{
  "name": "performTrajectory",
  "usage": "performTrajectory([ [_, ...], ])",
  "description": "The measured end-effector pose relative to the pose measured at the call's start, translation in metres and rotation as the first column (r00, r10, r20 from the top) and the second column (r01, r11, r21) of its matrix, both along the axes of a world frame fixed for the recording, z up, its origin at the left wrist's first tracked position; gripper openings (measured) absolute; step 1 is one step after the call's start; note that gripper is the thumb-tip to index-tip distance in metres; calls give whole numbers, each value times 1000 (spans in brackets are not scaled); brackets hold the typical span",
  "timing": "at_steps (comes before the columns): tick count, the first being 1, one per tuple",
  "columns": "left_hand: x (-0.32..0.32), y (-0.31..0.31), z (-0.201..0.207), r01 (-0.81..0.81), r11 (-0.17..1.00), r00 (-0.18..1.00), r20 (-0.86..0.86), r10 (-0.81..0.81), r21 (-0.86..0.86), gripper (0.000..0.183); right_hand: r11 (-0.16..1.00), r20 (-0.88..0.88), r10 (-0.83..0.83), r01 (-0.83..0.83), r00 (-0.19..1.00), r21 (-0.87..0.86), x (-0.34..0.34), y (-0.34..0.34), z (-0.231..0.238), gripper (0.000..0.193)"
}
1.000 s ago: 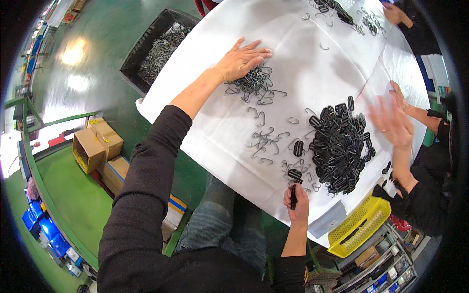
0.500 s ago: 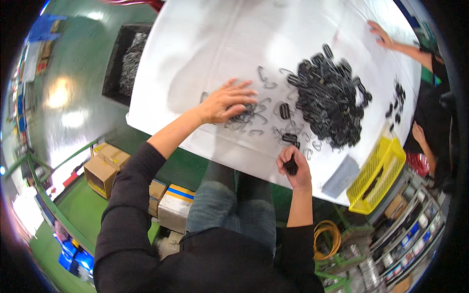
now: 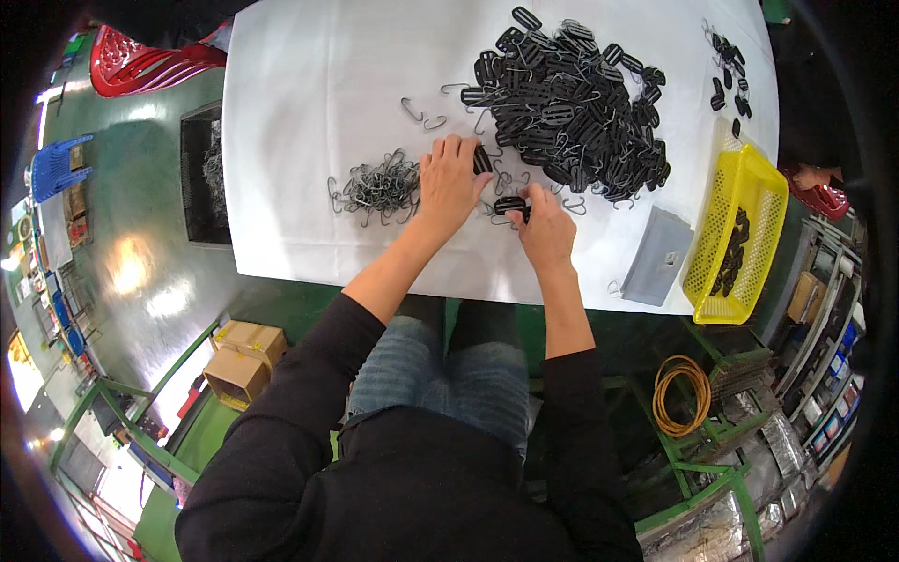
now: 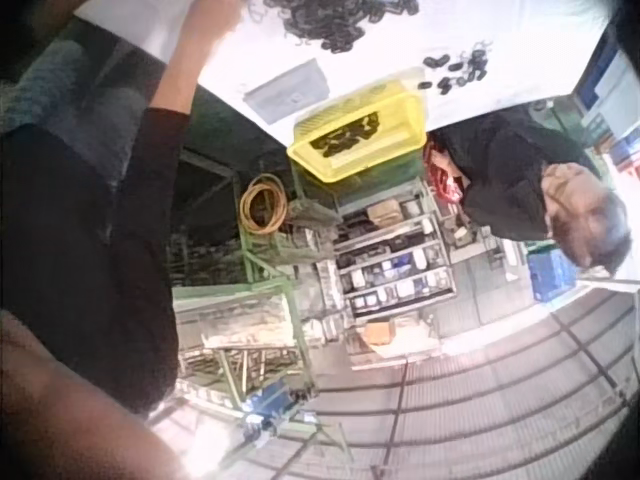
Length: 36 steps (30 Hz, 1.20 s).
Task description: The person sits at a table and separates small black plastic fasteners from metal hooks by hand. They place the fasteners into a yellow basket and the hooks into a gray bin. The person then stands and moves the bins.
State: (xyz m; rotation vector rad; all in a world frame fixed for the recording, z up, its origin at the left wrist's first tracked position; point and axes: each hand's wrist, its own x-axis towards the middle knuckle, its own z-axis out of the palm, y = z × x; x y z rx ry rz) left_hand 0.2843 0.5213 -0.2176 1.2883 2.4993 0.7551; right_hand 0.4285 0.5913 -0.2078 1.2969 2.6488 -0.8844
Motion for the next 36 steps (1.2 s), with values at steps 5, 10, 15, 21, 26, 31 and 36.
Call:
performTrajectory([
  [5, -11, 4, -4, -44, 999, 991, 131, 41, 23, 36, 964, -60, -131, 113, 990, -239, 8, 14, 11, 21],
  [10, -17, -1, 7, -46, 999, 947, 317, 53, -29, 28, 778, -119, -436, 307, 892, -548, 26, 29, 21, 20],
  [15, -31, -12, 26, -207, 977, 724, 680, 116, 53, 22, 626, 4, -607, 481, 795, -614, 51, 36, 18, 14],
  [21, -27, -15, 31, -238, 965, -65, 993, 98, -111, 18, 504, 42, -668, 494, 743, -708, 69, 41, 14, 16],
  [26, 50, -3, 21, 48, 981, 798, 597, 77, -190, 27, 138, -97, -795, 22, 599, -990, 93, 49, 27, 24],
  [31, 81, 8, 5, 38, 992, 945, 326, 4, -123, 25, 68, -155, -911, -231, 382, -971, 110, 49, 35, 22],
  [36, 57, 14, 26, 156, 969, 727, 686, 19, -193, 24, 71, -95, -882, -69, 462, -995, 109, 58, 21, 25],
])
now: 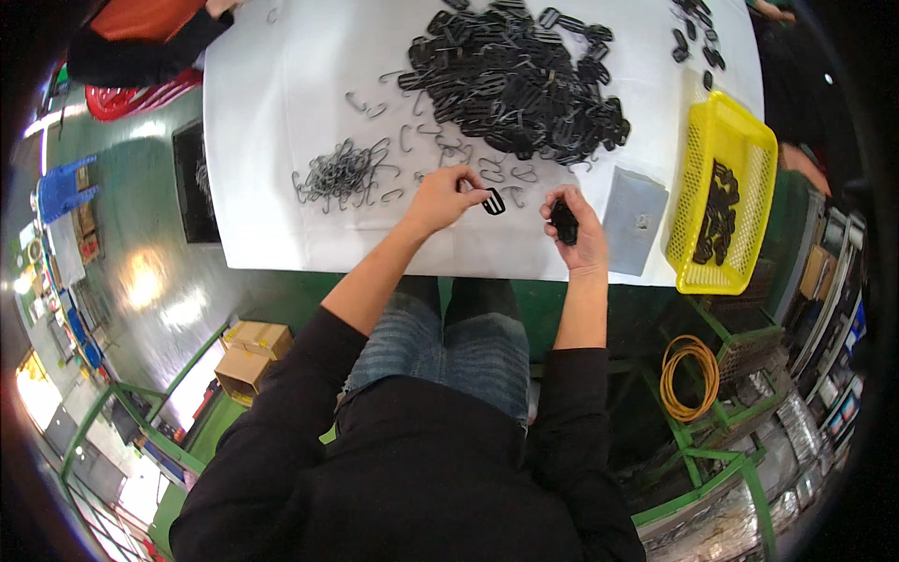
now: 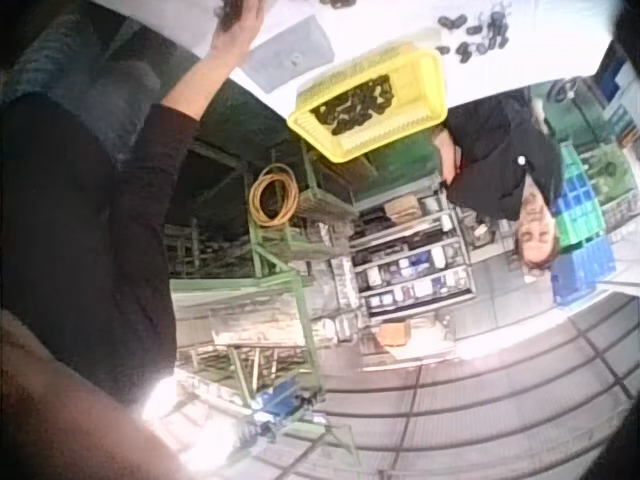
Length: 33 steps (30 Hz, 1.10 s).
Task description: The person sits at a table and separates small black plastic fasteners from metal hooks by hand. They place the fasteners into a yellow basket and the hooks into a gray bin. The person then stands and moves the bins.
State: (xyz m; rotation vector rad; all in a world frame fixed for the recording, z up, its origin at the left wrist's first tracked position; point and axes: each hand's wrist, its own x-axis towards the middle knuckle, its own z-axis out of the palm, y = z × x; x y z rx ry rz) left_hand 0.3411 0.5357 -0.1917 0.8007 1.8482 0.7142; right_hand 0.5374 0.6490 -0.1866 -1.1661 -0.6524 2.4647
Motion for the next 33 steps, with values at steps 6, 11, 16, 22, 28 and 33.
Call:
performTrajectory([
  [6, 50, 80, 23, -3, 999, 871, 490, 19, -33, 26, 928, 151, -365, 372, 919, -22, 60, 18, 24, 30],
  [11, 163, 206, 60, 105, 964, 944, 281, -175, 245, 38, 784, 214, -605, 527, 767, 328, 135, 102, 52, 26],
  [16, 186, 243, 108, -21, 812, 998, 54, -14, 583, 64, 658, 649, -659, -126, 380, 743, 169, 178, 73, 69],
  [22, 64, 94, 78, -151, 771, 978, -20, 208, 618, 42, 213, 518, -595, -501, 615, 839, 17, 92, 53, 41],
  [28, -25, -99, 48, -457, 856, 882, 0, 471, 241, 29, -75, 586, 168, -582, 793, 810, -176, -55, 3, 10],
  [33, -67, -183, 38, -674, 734, 738, 20, 675, 84, 19, -164, 774, 164, -757, 612, 633, -233, -90, -13, 10],
])
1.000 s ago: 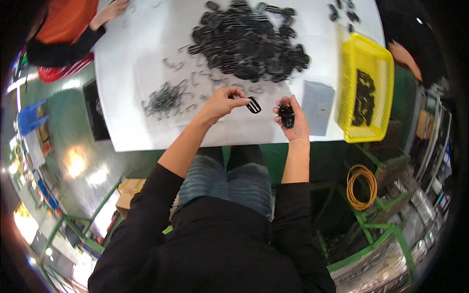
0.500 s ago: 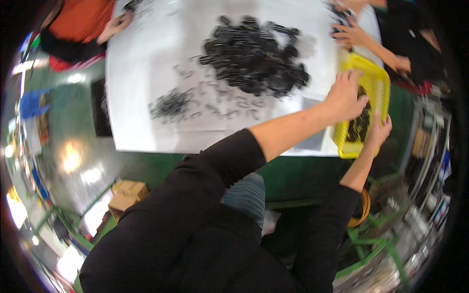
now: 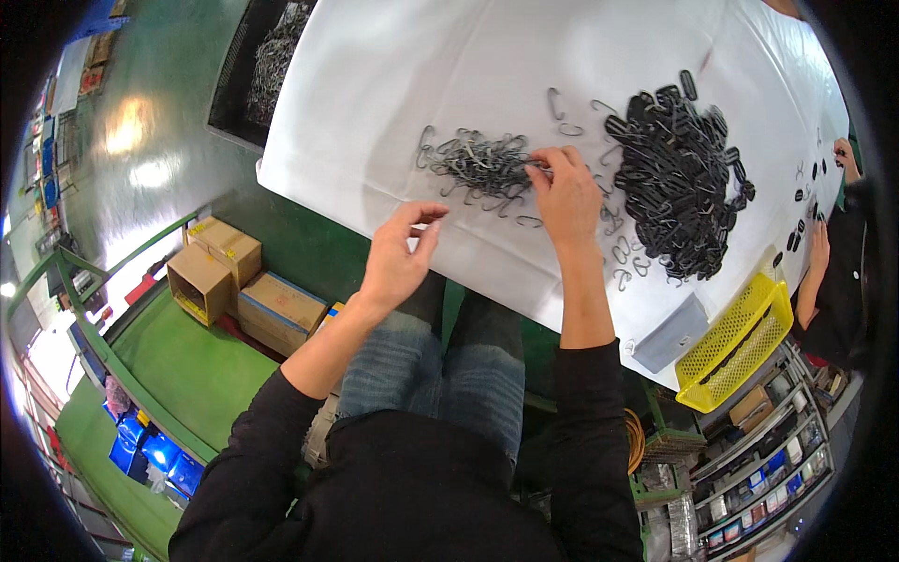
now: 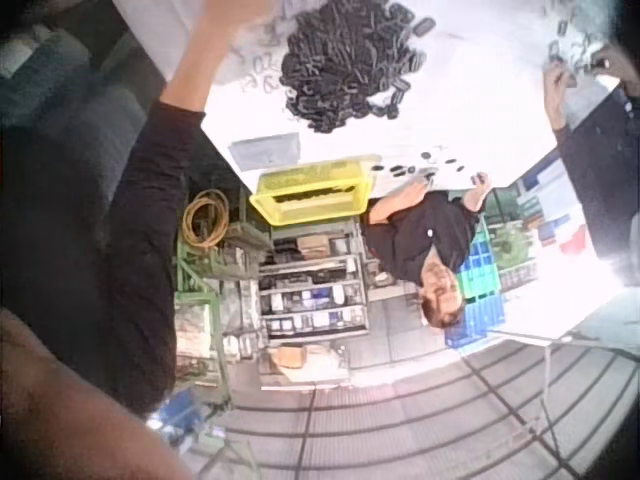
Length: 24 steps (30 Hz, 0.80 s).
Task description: The person sits at a table and separates small black plastic fasteners from metal hooks by hand. They place the fasteners into a yellow basket and the hooks into a gray bin. The person then stands and moves the bins.
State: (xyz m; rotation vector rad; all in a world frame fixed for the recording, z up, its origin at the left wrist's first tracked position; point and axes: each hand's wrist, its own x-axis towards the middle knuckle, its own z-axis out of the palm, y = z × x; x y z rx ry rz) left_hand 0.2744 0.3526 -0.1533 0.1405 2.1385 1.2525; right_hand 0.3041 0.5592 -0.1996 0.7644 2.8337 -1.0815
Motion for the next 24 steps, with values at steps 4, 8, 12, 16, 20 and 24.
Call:
performTrajectory([
  [4, -17, -21, -10, -126, 992, 991, 57, 124, 31, 17, 999, 126, 7, -12, 992, 42, -10, -4, 0, 10],
  [8, -25, -26, -16, -116, 990, 993, 17, 115, 79, 17, 995, 47, -72, 75, 996, -71, -18, -6, 14, 11],
  [12, -40, -15, -23, 6, 998, 984, -177, 6, 68, 17, 980, -12, -149, 145, 989, -138, -26, -7, 31, 12],
  [16, -66, 9, -40, 158, 987, 898, -418, -139, 11, 18, 989, 223, -98, 121, 970, -89, -29, -6, 30, 13],
  [20, -83, 29, -54, 354, 931, 720, -612, -328, -83, 18, 974, 366, -112, 175, 924, -142, -24, 0, 20, 14],
  [24, -91, 44, -61, 494, 816, 560, -607, -563, -301, 11, 768, 380, -262, 430, 887, -475, -16, 9, 21, 16],
])
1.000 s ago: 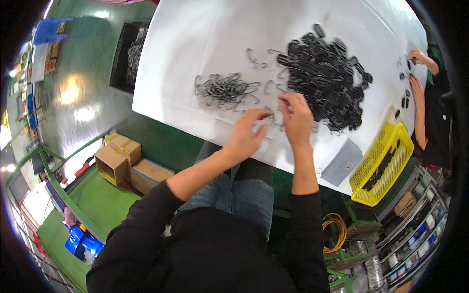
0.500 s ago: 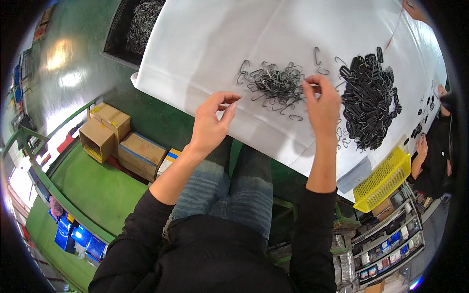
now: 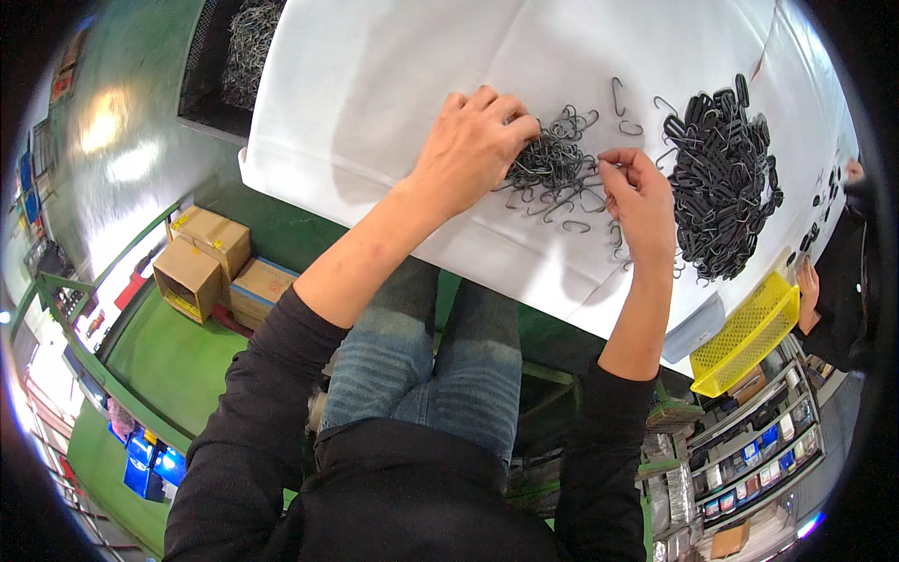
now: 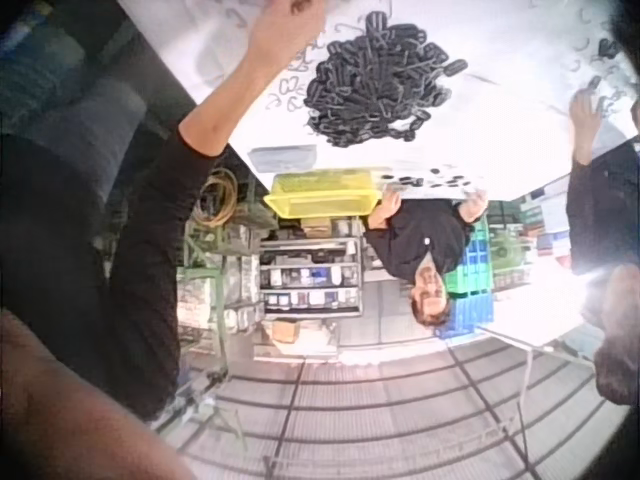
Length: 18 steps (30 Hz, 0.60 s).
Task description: The person sits at a table and separates small black plastic fasteners from metal hooks by hand. They place the fasteners into a yellow basket and the hooks into a gray bin. The person then stands and moves the bins.
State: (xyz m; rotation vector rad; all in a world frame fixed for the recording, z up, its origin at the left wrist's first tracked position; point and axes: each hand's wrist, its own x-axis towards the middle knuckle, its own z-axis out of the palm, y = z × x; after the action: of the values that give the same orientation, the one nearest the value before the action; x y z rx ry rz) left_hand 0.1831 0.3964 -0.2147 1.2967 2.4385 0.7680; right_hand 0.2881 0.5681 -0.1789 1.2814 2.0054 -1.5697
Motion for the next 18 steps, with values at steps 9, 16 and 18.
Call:
performTrajectory([
  [9, 0, -2, 11, 111, 991, 993, -41, -114, -73, 12, 931, -128, 284, -242, 950, 275, 6, -22, 3, 14],
  [16, 2, 1, 12, 59, 995, 995, -71, -65, -83, 13, 716, -160, 518, -324, 840, 619, 3, -52, -7, 11],
  [18, -1, 1, 13, -10, 1000, 999, 33, 10, -17, 12, 764, -221, 475, -274, 852, 584, 6, -47, -2, 8],
])
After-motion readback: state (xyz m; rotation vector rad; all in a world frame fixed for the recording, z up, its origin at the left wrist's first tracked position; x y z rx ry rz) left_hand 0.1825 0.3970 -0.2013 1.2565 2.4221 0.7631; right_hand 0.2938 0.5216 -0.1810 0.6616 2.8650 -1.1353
